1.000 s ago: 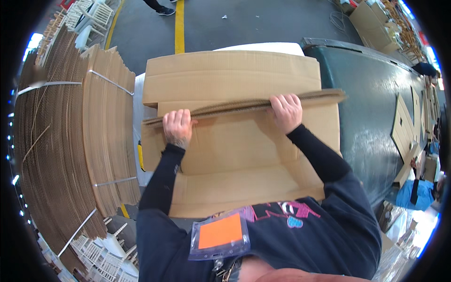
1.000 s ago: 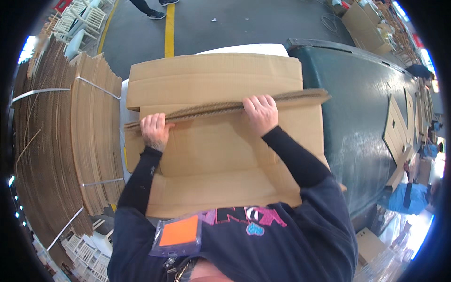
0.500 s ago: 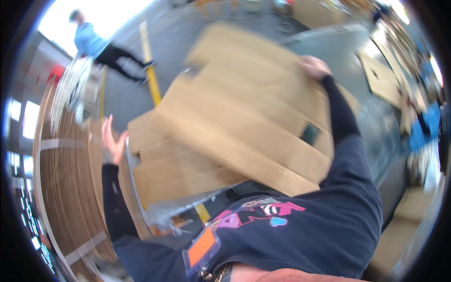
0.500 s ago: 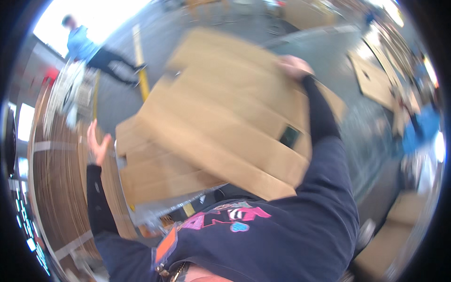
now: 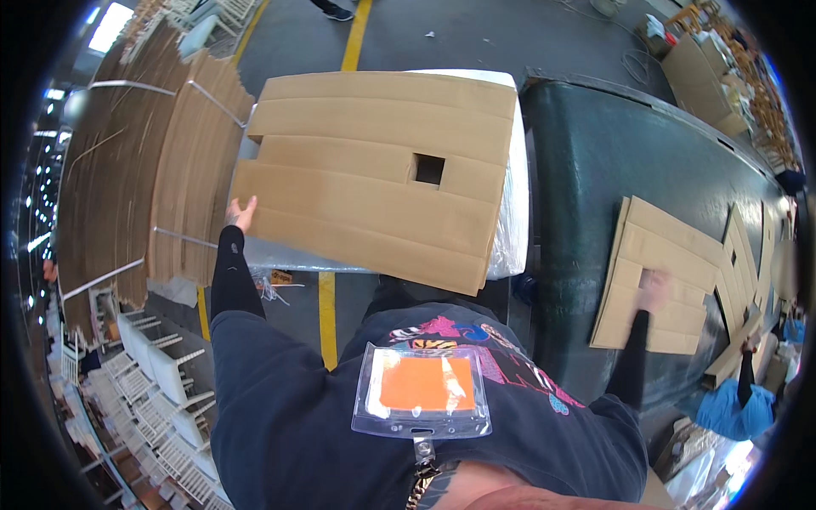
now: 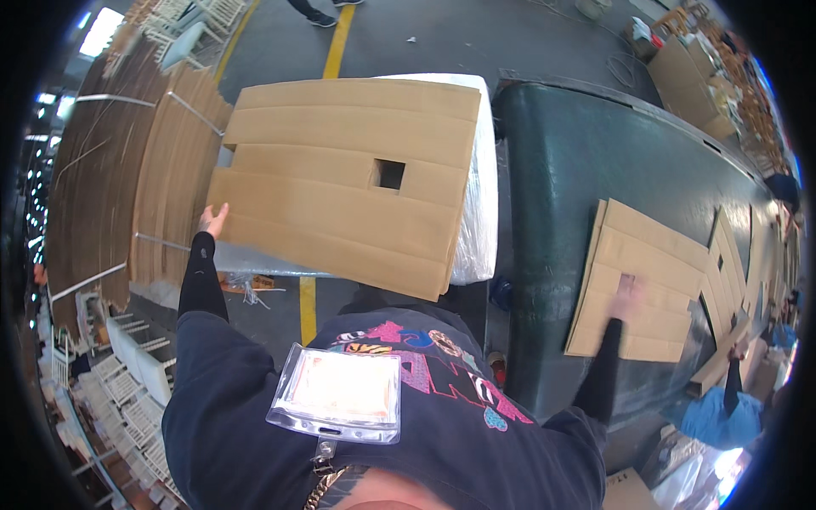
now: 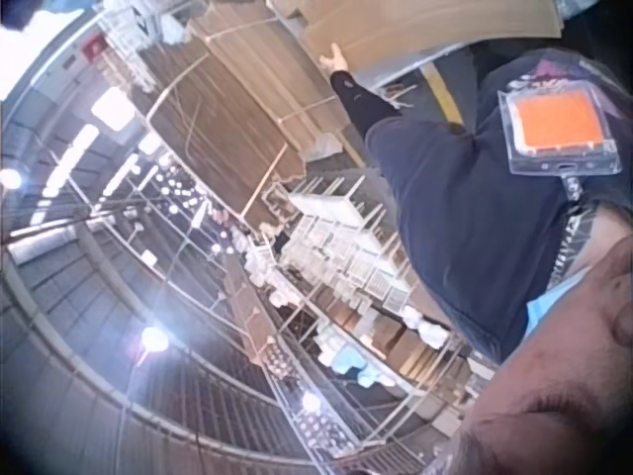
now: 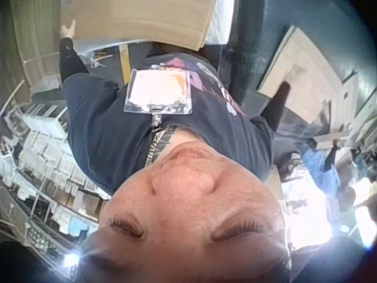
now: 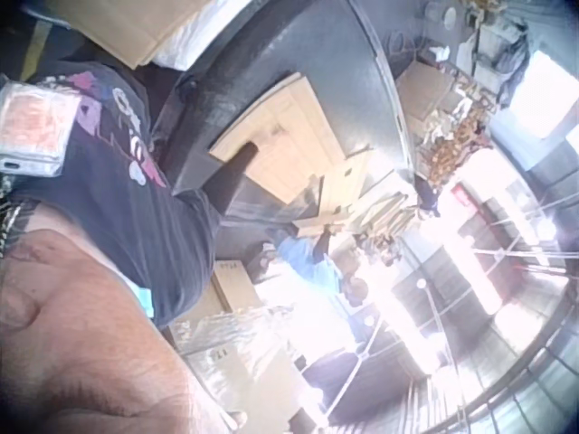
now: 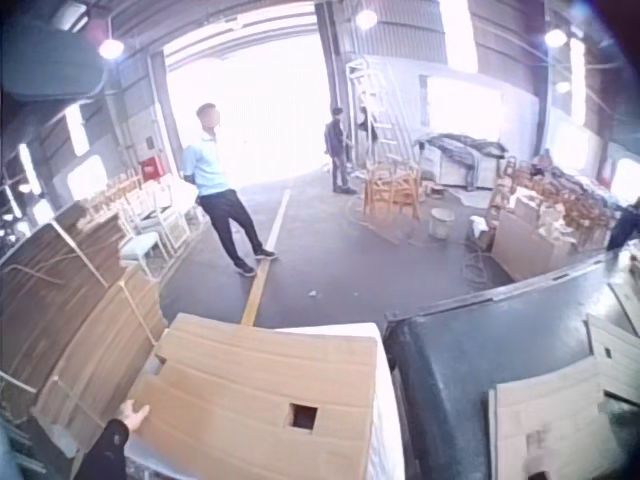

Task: The person repeatedly picks up flat cardboard pieces and stacks them on a table. After stacking, the person uses a utility knife to cut the plastic straps securing the stack.

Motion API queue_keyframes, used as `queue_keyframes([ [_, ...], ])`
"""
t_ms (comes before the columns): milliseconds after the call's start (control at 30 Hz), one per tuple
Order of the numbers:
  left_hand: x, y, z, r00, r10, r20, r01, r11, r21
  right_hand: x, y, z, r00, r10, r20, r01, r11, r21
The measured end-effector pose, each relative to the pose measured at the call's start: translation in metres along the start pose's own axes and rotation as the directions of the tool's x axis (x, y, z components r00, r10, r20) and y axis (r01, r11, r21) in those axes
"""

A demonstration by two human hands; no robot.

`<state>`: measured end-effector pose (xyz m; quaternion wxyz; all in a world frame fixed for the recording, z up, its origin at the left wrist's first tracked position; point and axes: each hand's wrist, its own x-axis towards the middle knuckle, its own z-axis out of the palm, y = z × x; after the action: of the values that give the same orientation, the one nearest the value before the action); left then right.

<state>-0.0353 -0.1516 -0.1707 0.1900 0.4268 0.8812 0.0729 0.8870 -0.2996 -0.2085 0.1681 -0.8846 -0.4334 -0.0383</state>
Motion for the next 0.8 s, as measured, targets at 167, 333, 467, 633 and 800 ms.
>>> queue_keyframes([
  [167, -0.001, -0.056, -0.001, 0.974, -0.170, -0.149, 0.183, 0.980, 0.077, -0.199, -0.260, 0.084, 0.673, -0.251, 0.695, -0.442, 0.617, 0.651],
  [333, 0.031, -0.097, 0.002, 0.928, -0.205, -0.312, 0.219, 0.976, 0.012, -0.251, -0.316, 0.077, 0.766, -0.214, 0.606, -0.166, 0.845, 0.508],
  [467, 0.059, -0.131, 0.005, 0.974, -0.215, 0.066, 0.224, 0.949, -0.222, -0.244, -0.360, 0.057, 0.754, 0.023, 0.656, -0.354, 0.856, 0.377],
  [633, 0.065, -0.141, 0.034, 0.988, -0.153, -0.019, 0.149, 0.979, -0.137, -0.215, -0.354, 0.079, 0.836, 0.087, 0.541, -0.293, 0.905, 0.307],
  [800, 0.067, -0.144, 0.025, 0.976, -0.181, 0.117, 0.199, 0.966, -0.165, -0.222, -0.359, 0.063, 0.813, 0.116, 0.571, -0.371, 0.858, 0.354],
])
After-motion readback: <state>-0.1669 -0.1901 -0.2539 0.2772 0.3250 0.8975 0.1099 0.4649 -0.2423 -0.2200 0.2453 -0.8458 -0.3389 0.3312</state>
